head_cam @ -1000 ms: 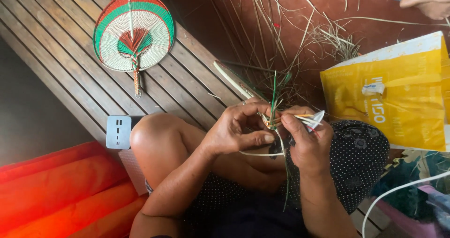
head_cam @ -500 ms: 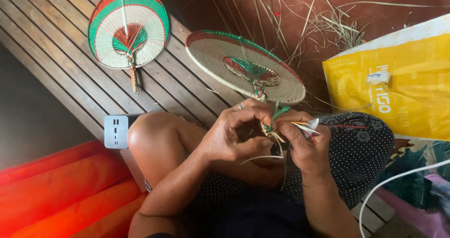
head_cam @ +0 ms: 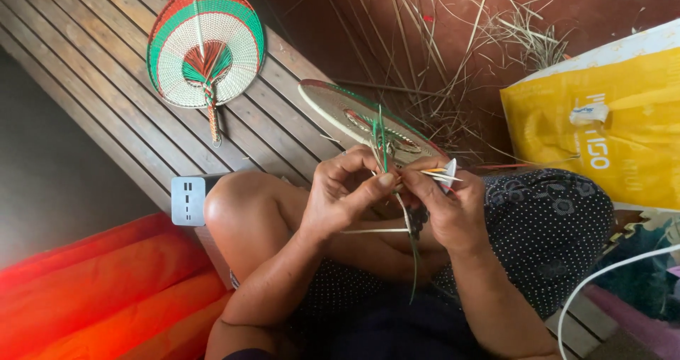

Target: Weaving a hand fan using colored strips of flexible material while sitting on the floor.

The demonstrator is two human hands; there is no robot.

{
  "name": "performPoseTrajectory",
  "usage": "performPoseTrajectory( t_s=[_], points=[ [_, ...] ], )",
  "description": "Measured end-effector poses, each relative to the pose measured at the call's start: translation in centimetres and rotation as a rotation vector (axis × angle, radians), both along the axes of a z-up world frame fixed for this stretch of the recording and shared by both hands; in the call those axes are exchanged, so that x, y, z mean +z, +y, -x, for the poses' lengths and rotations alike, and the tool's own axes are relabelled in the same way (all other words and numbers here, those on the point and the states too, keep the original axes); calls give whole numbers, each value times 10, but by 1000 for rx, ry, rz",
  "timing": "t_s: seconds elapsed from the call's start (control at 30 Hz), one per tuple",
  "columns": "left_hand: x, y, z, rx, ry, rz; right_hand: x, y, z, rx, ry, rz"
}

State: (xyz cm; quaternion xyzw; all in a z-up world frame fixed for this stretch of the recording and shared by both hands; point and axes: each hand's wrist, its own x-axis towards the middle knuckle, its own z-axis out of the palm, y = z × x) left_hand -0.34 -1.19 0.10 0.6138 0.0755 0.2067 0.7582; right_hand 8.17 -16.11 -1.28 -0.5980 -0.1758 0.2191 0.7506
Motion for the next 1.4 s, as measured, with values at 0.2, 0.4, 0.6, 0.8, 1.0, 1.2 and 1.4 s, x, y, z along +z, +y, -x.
performPoseTrajectory(
  t_s=[0.2,0.4,0.6,0.8,1.0,1.2,1.4],
  points=[
    [28,1,-3,11,77,72,-15,5,3,-42,38,-40],
    [16,11,2,-80,124,161,-7,9,6,-79,73,-93],
    [30,3,-4,-104,129,171,-1,9,4,-74,-14,-78],
    [6,10,4,-89,224,168,5,7,6,-65,-37,-15],
    [17,10,1,-72,250,131,14,9,3,-45,-89,47],
    [13,9,-3,-2,242,220,8,7,1,-46,-94,16],
    [-7,10,-5,44,245,398,13,2,-10,-72,-99,-38]
  ],
)
